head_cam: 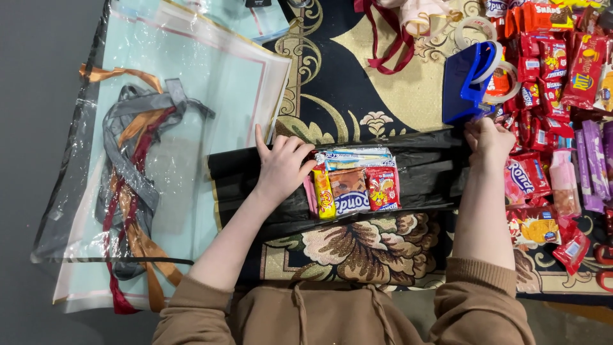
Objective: Wrapping snack packages in black paper and clear plastic to create a gift arrangement, securing it with tape.
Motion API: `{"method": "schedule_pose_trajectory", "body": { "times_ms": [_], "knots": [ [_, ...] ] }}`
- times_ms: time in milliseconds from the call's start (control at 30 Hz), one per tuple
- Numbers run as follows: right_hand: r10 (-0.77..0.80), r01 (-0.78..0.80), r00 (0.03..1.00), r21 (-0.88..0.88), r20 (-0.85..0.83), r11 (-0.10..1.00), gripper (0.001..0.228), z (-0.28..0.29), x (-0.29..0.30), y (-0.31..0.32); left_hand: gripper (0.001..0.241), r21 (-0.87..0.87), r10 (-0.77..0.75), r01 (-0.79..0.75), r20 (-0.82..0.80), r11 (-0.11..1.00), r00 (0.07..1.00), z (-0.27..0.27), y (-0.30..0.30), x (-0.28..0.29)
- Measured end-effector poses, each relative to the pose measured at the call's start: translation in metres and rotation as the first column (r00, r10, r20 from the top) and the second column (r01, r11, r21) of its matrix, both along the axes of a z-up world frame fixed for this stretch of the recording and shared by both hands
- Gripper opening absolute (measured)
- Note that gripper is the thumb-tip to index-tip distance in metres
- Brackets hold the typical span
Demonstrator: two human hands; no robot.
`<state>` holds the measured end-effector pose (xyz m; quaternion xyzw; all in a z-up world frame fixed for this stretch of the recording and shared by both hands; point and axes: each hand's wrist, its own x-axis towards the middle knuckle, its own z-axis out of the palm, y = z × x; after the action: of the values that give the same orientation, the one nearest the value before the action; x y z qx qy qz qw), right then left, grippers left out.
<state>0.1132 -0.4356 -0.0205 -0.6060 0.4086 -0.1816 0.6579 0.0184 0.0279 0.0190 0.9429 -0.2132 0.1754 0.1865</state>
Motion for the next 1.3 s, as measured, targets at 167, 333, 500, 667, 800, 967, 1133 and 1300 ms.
{"method": "schedule_pose_trajectory", "body": {
  "times_ms": [167, 333, 500, 667, 800, 967, 1133, 1300],
  "knots": [
    [0.025, -0.026, 1.0, -0.046, -0.019, 0.999, 0.012, -0.004, 0.003, -0.005, 0.024, -0.007, -0.002, 0.002, 0.006, 1.0, 1.0, 0.001, -0.001, 0.0],
    [0.044, -0.046, 0.999, -0.085, -0.025, 0.995, 0.006, -0.004, 0.004, -0.005, 0.027, -0.005, 0.007, -0.007, -0.019, 1.0, 1.0, 0.0, 0.0, -0.002],
    [0.053, -0.062, 0.996, -0.138, -0.072, 0.989, 0.008, -0.003, 0.008, -0.007, 0.028, -0.02, -0.008, 0.006, -0.08, 1.0, 0.997, 0.004, 0.0, 0.0],
    [0.033, -0.047, 0.996, -0.165, -0.089, 0.985, 0.007, -0.008, 0.016, -0.01, 0.027, -0.017, 0.001, -0.001, -0.048, 1.0, 0.999, 0.005, -0.001, -0.001],
    [0.01, -0.04, 0.99, -0.211, -0.139, 0.977, 0.007, -0.01, 0.019, -0.011, 0.031, 0.001, 0.005, -0.004, -0.028, 1.0, 1.0, 0.007, -0.001, -0.002],
    [0.003, -0.023, 0.994, -0.193, -0.106, 0.981, 0.005, -0.021, 0.023, -0.018, 0.021, -0.007, 0.004, -0.005, -0.051, 1.0, 0.999, 0.009, -0.003, -0.003],
    [0.042, -0.052, 0.997, -0.148, -0.069, 0.988, 0.009, -0.039, 0.027, -0.031, 0.018, -0.01, -0.001, 0.0, -0.037, 1.0, 0.999, 0.009, -0.003, -0.003],
    [0.127, -0.147, 0.988, -0.285, -0.087, 0.947, 0.007, -0.031, 0.014, -0.029, 0.02, -0.005, -0.001, 0.0, -0.103, 1.0, 0.995, 0.01, -0.004, -0.003]
  ]
}}
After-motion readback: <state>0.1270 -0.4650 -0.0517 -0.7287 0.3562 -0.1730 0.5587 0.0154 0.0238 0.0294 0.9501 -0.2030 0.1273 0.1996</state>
